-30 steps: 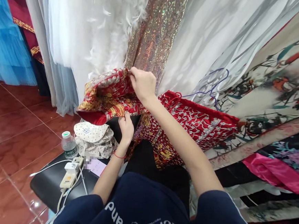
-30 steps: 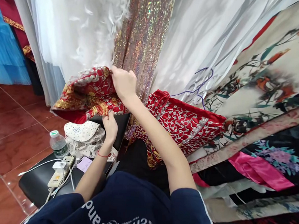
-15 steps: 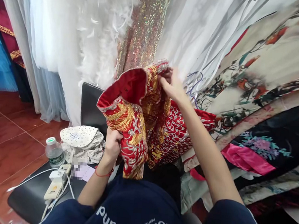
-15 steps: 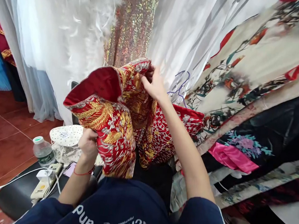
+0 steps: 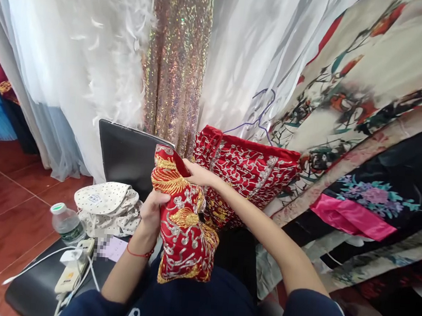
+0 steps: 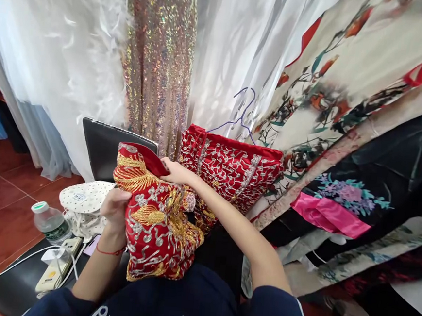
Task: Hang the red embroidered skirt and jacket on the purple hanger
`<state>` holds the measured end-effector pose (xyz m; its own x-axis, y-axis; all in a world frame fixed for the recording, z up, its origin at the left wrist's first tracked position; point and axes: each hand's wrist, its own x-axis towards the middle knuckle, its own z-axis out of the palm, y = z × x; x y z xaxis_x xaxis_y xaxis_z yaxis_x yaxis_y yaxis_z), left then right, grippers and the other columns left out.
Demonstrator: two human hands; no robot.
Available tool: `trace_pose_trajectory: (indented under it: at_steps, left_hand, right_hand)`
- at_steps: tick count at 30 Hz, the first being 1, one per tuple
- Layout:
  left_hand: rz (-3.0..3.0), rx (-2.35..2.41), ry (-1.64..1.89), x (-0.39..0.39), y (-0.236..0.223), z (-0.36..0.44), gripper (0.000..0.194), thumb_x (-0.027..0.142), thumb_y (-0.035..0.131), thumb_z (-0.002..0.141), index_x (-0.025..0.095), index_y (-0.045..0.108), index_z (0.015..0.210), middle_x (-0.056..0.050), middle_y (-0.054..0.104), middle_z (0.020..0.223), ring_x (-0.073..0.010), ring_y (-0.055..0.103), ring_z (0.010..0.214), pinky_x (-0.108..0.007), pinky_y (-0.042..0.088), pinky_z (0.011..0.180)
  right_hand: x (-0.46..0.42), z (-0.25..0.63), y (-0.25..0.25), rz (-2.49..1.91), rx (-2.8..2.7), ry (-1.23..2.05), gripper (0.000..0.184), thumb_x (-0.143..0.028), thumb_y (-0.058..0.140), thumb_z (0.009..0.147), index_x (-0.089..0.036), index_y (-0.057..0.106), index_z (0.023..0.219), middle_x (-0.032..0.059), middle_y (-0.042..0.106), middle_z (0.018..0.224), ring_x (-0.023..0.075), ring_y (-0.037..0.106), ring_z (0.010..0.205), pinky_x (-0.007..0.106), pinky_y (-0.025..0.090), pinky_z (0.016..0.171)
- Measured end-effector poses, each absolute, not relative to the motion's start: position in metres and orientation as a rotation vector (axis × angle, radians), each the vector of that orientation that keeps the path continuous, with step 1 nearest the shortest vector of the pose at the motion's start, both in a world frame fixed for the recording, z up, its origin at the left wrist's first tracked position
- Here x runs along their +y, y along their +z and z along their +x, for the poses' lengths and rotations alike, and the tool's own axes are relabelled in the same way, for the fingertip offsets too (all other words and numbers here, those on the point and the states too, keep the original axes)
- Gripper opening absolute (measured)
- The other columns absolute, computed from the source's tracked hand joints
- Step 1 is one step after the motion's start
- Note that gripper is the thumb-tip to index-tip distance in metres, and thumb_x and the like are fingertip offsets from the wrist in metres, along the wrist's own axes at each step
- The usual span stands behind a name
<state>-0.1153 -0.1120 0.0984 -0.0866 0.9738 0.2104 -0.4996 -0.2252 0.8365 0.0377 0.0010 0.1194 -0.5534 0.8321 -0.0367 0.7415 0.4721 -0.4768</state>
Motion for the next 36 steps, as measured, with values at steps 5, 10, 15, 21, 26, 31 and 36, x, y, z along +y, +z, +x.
trace_pose_trajectory:
  at_steps: [5, 10, 15, 21, 26, 31, 36]
  left_hand:
    - [0.890, 0.561, 1.409, -0.101, 0.097, -0.108, 0.042, 0.047, 0.075, 0.064, 0.022, 0.070, 0.097, -0.004, 0.075, 0.085, -0.0263, 0.074, 0.087, -0.039, 0.062, 0.078]
    - [1.053, 0.740, 1.204, -0.070, 0.098, -0.091, 0.042, 0.048, 0.081, 0.068, 0.016, 0.075, 0.095, -0.007, 0.077, 0.087, -0.0234, 0.073, 0.078, -0.035, 0.060, 0.075]
    - [1.443, 1.068, 1.180, -0.025, 0.102, -0.079, 0.038, 0.051, 0.066, 0.082, 0.015, 0.066, 0.071, -0.006, 0.071, 0.071, -0.0179, 0.064, 0.065, -0.028, 0.051, 0.064]
    - [1.881, 1.465, 1.464, 0.034, 0.113, -0.086, 0.022, 0.033, 0.046, 0.097, 0.019, 0.056, 0.084, -0.002, 0.065, 0.076, -0.0146, 0.056, 0.066, -0.027, 0.041, 0.069]
    - [1.907, 1.750, 1.358, 0.059, 0.135, -0.086, 0.019, 0.027, 0.041, 0.097, 0.021, 0.056, 0.105, -0.011, 0.071, 0.098, -0.0245, 0.066, 0.087, -0.032, 0.041, 0.073]
    - [1.938, 1.860, 1.201, 0.057, 0.144, -0.083, 0.019, 0.029, 0.043, 0.095, 0.022, 0.058, 0.104, -0.010, 0.071, 0.090, -0.0270, 0.067, 0.086, -0.034, 0.042, 0.074]
    - [2.101, 1.845, 1.366, 0.058, 0.147, -0.054, 0.032, 0.025, 0.045, 0.090, 0.013, 0.056, 0.118, -0.018, 0.066, 0.114, -0.0315, 0.061, 0.109, -0.042, 0.044, 0.094]
  right_hand:
    - [0.049, 0.061, 0.147, -1.703, -2.658, 0.251, 0.024, -0.010, 0.063, 0.082, -0.017, 0.075, 0.102, 0.0117, 0.076, 0.108, 0.0257, 0.071, 0.102, 0.030, 0.053, 0.080]
    - [0.119, 0.055, 0.179, -1.645, -2.581, -0.009, 0.045, -0.004, 0.047, 0.083, -0.026, 0.070, 0.115, 0.0050, 0.070, 0.127, 0.0241, 0.060, 0.122, 0.034, 0.048, 0.091]
    - [0.166, 0.033, 0.218, -1.604, -2.213, -0.280, 0.048, -0.009, 0.039, 0.087, -0.025, 0.060, 0.127, 0.0083, 0.071, 0.118, 0.0256, 0.063, 0.109, 0.034, 0.046, 0.084]
    - [0.186, 0.071, 0.275, -1.607, -1.782, -0.615, 0.047, -0.019, 0.025, 0.100, -0.023, 0.050, 0.140, 0.0142, 0.068, 0.121, 0.0270, 0.062, 0.112, 0.038, 0.043, 0.093]
    - [0.187, 0.116, 0.278, -2.085, -1.844, -0.532, 0.039, -0.006, 0.035, 0.097, -0.009, 0.067, 0.119, 0.0240, 0.070, 0.114, 0.0319, 0.066, 0.113, 0.043, 0.045, 0.093]
    - [0.175, 0.135, 0.264, -2.067, -1.888, -0.600, 0.037, -0.003, 0.038, 0.093, -0.006, 0.072, 0.109, 0.0277, 0.071, 0.106, 0.0352, 0.068, 0.107, 0.045, 0.047, 0.086]
    - [0.166, 0.148, 0.262, -1.779, -1.838, -0.692, 0.041, -0.013, 0.032, 0.097, -0.012, 0.061, 0.127, 0.0204, 0.070, 0.105, 0.0296, 0.065, 0.102, 0.043, 0.046, 0.085]
